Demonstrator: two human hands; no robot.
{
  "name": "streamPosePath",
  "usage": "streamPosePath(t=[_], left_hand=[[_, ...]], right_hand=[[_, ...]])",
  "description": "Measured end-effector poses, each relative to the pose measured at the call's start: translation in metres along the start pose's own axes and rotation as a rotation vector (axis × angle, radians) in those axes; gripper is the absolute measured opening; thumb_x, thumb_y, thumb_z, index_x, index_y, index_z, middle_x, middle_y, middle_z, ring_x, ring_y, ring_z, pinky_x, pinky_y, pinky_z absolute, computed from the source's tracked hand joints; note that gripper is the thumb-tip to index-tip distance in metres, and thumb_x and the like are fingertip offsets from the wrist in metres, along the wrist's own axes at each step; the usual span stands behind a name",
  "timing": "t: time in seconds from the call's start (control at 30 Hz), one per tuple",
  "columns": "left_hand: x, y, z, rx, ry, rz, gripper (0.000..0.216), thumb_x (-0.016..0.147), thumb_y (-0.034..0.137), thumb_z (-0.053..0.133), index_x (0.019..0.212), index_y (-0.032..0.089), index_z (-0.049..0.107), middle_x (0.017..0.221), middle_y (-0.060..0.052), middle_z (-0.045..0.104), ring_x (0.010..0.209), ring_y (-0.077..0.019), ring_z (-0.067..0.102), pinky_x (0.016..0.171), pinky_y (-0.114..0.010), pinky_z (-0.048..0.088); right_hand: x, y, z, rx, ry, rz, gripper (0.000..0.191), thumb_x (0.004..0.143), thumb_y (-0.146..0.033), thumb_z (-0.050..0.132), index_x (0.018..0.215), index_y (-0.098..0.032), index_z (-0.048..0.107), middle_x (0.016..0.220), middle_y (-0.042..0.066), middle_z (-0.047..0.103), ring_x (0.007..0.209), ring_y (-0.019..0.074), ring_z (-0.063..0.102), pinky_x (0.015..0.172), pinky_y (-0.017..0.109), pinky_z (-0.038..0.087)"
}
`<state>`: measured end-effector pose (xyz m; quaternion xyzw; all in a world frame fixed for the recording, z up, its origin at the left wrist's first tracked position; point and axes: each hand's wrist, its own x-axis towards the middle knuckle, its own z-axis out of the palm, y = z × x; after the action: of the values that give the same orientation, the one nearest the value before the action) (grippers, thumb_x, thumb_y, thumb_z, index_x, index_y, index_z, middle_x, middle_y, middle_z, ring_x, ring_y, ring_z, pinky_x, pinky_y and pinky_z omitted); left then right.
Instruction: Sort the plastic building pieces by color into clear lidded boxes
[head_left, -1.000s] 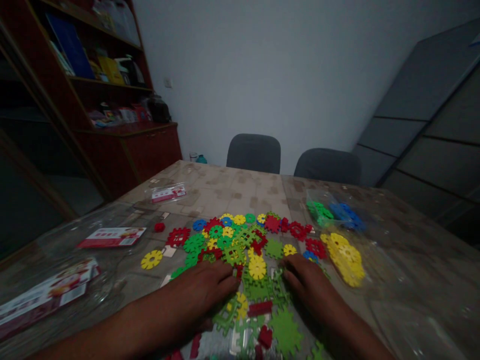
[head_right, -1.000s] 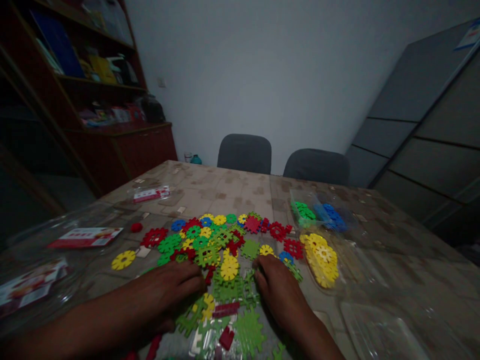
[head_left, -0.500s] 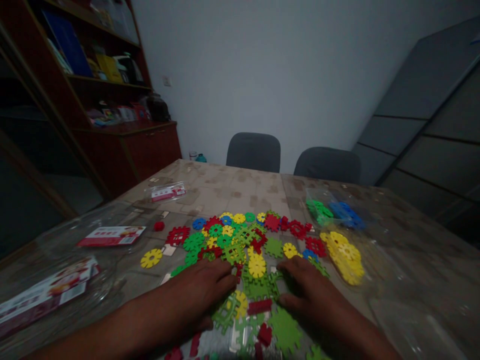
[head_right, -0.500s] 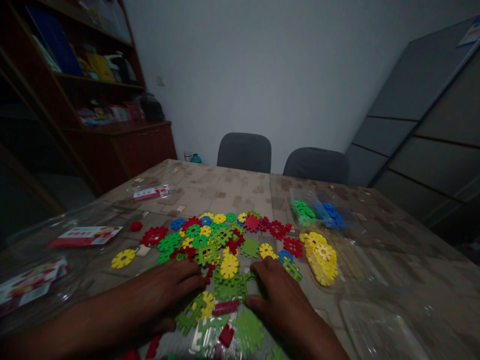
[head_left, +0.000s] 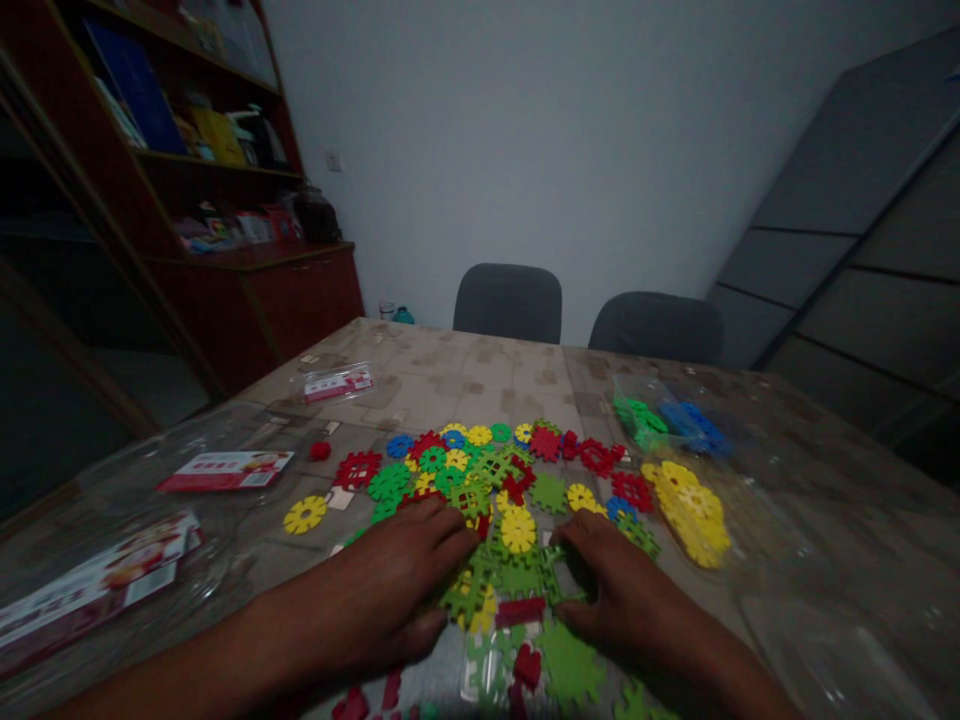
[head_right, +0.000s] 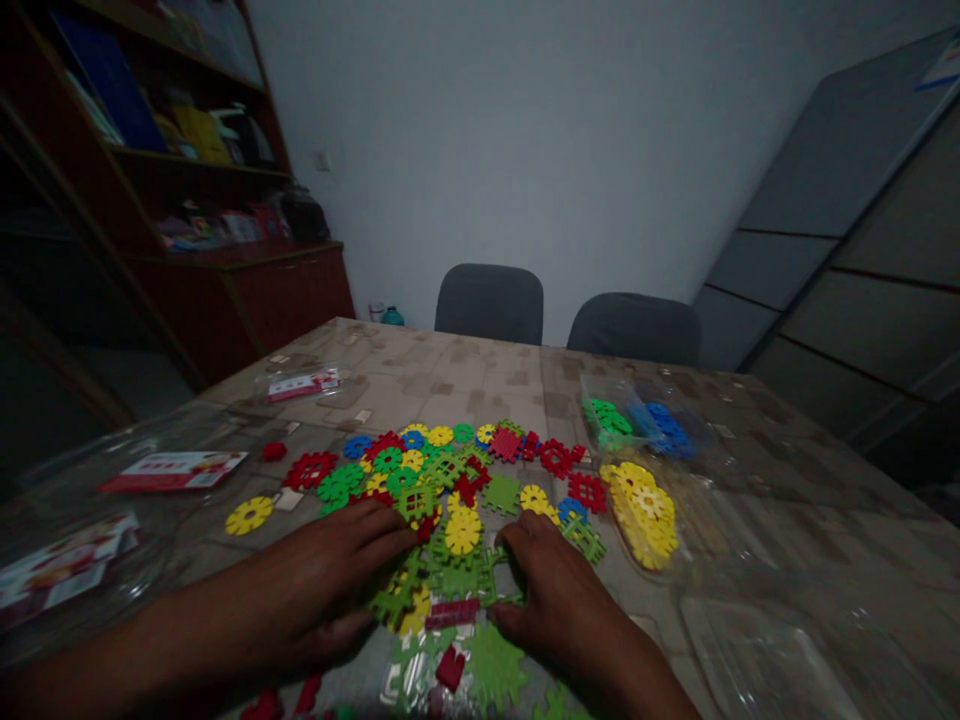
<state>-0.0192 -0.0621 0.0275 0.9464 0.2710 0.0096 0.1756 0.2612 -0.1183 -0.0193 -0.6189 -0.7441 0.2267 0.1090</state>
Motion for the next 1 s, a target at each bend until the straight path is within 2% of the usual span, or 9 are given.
streamPosePath(t=[0.2, 0.33, 0.47, 0.6, 0.7, 0.83, 1.0], left_hand=[[0.000, -0.002, 0.001, -0.070, -0.019, 0.011, 0.049, 0.075, 0.013, 0.061, 0.122, 0.022, 0.057, 0.119, -0.010, 0.064, 0.111, -0.0304, 0.060, 0.098, -0.043, 0.049], [-0.002, -0.003, 0.002, -0.119, 0.001, -0.001, 0.047, 0.076, 0.017, 0.064, 0.123, 0.023, 0.056, 0.117, -0.009, 0.065, 0.108, -0.0302, 0.062, 0.095, -0.045, 0.051], [0.000, -0.002, 0.001, -0.132, 0.070, 0.006, 0.057, 0.076, 0.018, 0.066, 0.132, 0.024, 0.052, 0.128, -0.009, 0.063, 0.119, -0.0315, 0.058, 0.104, -0.047, 0.047], [0.003, -0.002, -0.002, -0.145, 0.079, -0.041, 0.042, 0.084, 0.023, 0.059, 0.126, 0.024, 0.058, 0.122, -0.009, 0.069, 0.115, -0.0301, 0.062, 0.100, -0.046, 0.050], [0.004, -0.004, -0.002, -0.185, 0.078, -0.056, 0.037, 0.091, 0.029, 0.054, 0.127, 0.024, 0.059, 0.122, -0.009, 0.070, 0.112, -0.0283, 0.064, 0.098, -0.045, 0.051], [0.002, -0.004, -0.002, -0.239, 0.032, -0.080, 0.042, 0.094, 0.034, 0.055, 0.135, 0.027, 0.056, 0.133, -0.008, 0.067, 0.119, -0.0276, 0.063, 0.102, -0.045, 0.050], [-0.001, -0.008, 0.001, -0.270, 0.026, -0.074, 0.049, 0.095, 0.039, 0.061, 0.142, 0.028, 0.050, 0.146, -0.010, 0.057, 0.132, -0.0315, 0.054, 0.110, -0.050, 0.045]], right_hand=[[0.003, -0.006, 0.000, -0.106, 0.043, 0.002, 0.028, 0.073, -0.022, 0.066, 0.100, -0.015, 0.062, 0.107, 0.015, 0.061, 0.101, 0.0303, 0.056, 0.090, 0.044, 0.047], [0.002, -0.007, -0.003, -0.101, 0.048, 0.016, 0.029, 0.077, -0.022, 0.066, 0.105, -0.016, 0.063, 0.115, 0.016, 0.061, 0.108, 0.0326, 0.056, 0.095, 0.048, 0.046], [0.001, -0.007, -0.004, -0.046, 0.004, 0.004, 0.036, 0.080, -0.022, 0.069, 0.116, -0.019, 0.065, 0.123, 0.014, 0.060, 0.113, 0.0317, 0.056, 0.099, 0.047, 0.046], [-0.002, -0.006, -0.007, -0.011, -0.033, -0.008, 0.052, 0.076, -0.017, 0.071, 0.127, -0.021, 0.063, 0.129, 0.013, 0.059, 0.118, 0.0298, 0.055, 0.104, 0.045, 0.043], [-0.003, -0.006, -0.010, 0.007, -0.053, -0.017, 0.052, 0.074, -0.014, 0.069, 0.126, -0.021, 0.064, 0.127, 0.012, 0.060, 0.118, 0.0290, 0.054, 0.104, 0.044, 0.043], [-0.003, -0.004, -0.009, 0.023, -0.044, -0.011, 0.043, 0.074, -0.016, 0.068, 0.116, -0.022, 0.065, 0.119, 0.011, 0.062, 0.112, 0.0284, 0.057, 0.100, 0.044, 0.045], [-0.003, -0.001, -0.005, 0.058, -0.012, -0.009, 0.047, 0.070, -0.016, 0.071, 0.116, -0.022, 0.062, 0.127, 0.012, 0.063, 0.118, 0.0308, 0.056, 0.104, 0.047, 0.043]])
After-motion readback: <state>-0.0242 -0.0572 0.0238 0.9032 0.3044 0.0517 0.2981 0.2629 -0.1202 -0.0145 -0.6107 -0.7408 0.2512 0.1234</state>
